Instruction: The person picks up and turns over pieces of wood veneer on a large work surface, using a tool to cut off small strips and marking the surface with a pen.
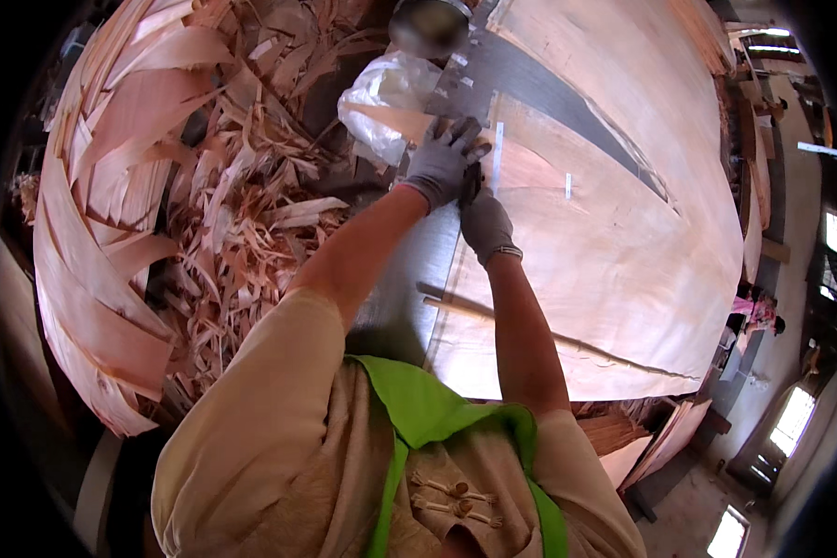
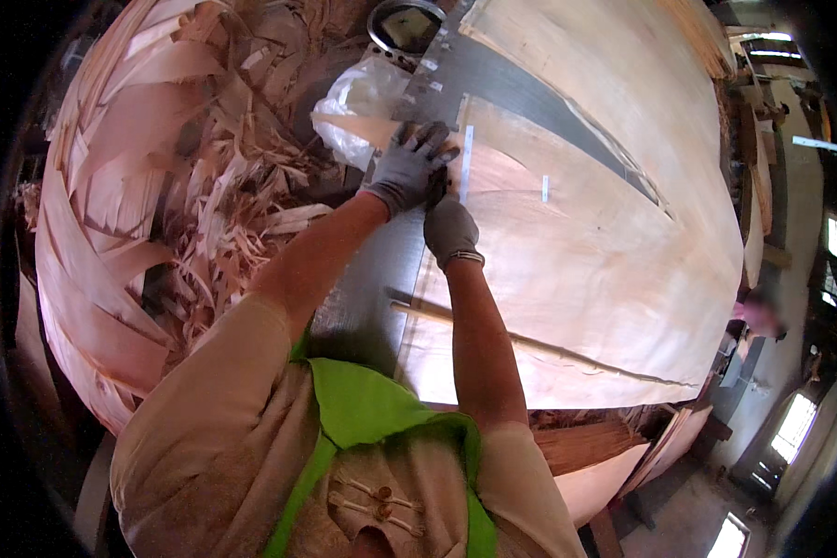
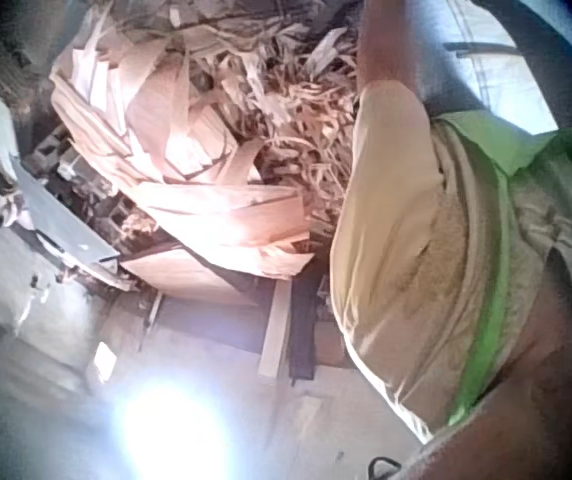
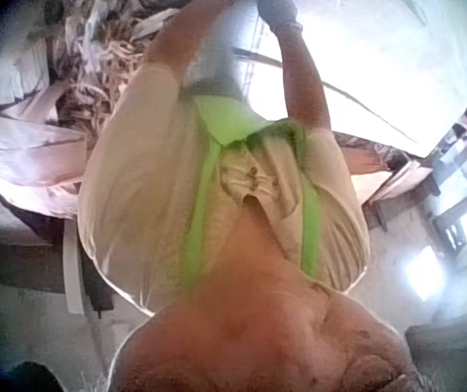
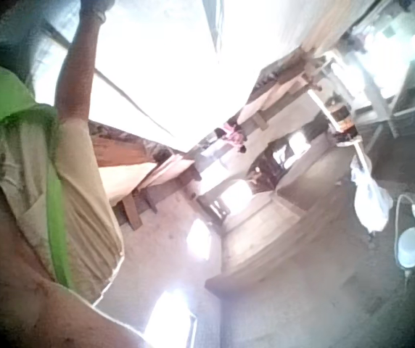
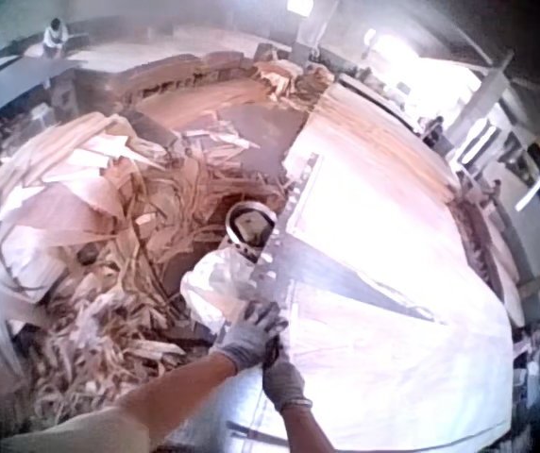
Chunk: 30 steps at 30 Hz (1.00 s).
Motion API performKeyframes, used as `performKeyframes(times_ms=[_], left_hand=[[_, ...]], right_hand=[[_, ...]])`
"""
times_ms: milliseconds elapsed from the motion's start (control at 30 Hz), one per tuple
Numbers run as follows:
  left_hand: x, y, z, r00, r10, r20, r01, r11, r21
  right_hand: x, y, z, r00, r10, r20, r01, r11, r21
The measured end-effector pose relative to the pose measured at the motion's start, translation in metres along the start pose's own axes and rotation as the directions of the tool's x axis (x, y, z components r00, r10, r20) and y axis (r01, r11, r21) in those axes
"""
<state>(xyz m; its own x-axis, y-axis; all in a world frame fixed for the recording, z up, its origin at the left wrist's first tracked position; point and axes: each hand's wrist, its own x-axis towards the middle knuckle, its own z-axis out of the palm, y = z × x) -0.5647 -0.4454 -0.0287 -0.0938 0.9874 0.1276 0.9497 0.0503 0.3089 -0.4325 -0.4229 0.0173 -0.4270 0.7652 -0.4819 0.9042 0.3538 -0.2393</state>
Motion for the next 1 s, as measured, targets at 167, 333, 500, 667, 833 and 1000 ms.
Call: performKeyframes(times_ms=[167, 333, 500, 667, 833, 1000], left_hand=[[-0.002, -0.010, 0.002, 0.997, -0.014, -0.073, 0.018, 0.999, 0.050], [0.000, -0.006, -0.001, 0.999, 0.015, -0.033, -0.014, 1.000, 0.021], [0.002, -0.034, -0.038, 0.991, -0.125, -0.041, 0.126, 0.992, 0.014], [-0.018, -0.086, -0.060, 0.989, -0.139, 0.045, 0.120, 0.947, 0.299], [0.000, -0.073, -0.075, 0.988, -0.104, 0.118, 0.049, 0.915, 0.401], [0.003, -0.084, -0.055, 0.996, 0.089, -0.017, -0.073, 0.898, 0.434]], right_hand=[[-0.037, -0.006, 0.014, 0.998, -0.056, -0.036, 0.058, 0.997, 0.057], [-0.052, 0.007, 0.023, 0.997, -0.073, 0.017, 0.074, 0.996, -0.052], [-0.068, 0.061, 0.035, 0.970, -0.097, -0.223, 0.152, 0.958, 0.244], [-0.067, 0.069, 0.015, 0.837, -0.006, -0.547, 0.208, 0.928, 0.309], [0.004, 0.053, -0.016, 0.753, 0.002, -0.658, 0.135, 0.978, 0.157], [0.071, 0.029, -0.032, 0.733, -0.148, -0.663, 0.120, 0.989, -0.088]])
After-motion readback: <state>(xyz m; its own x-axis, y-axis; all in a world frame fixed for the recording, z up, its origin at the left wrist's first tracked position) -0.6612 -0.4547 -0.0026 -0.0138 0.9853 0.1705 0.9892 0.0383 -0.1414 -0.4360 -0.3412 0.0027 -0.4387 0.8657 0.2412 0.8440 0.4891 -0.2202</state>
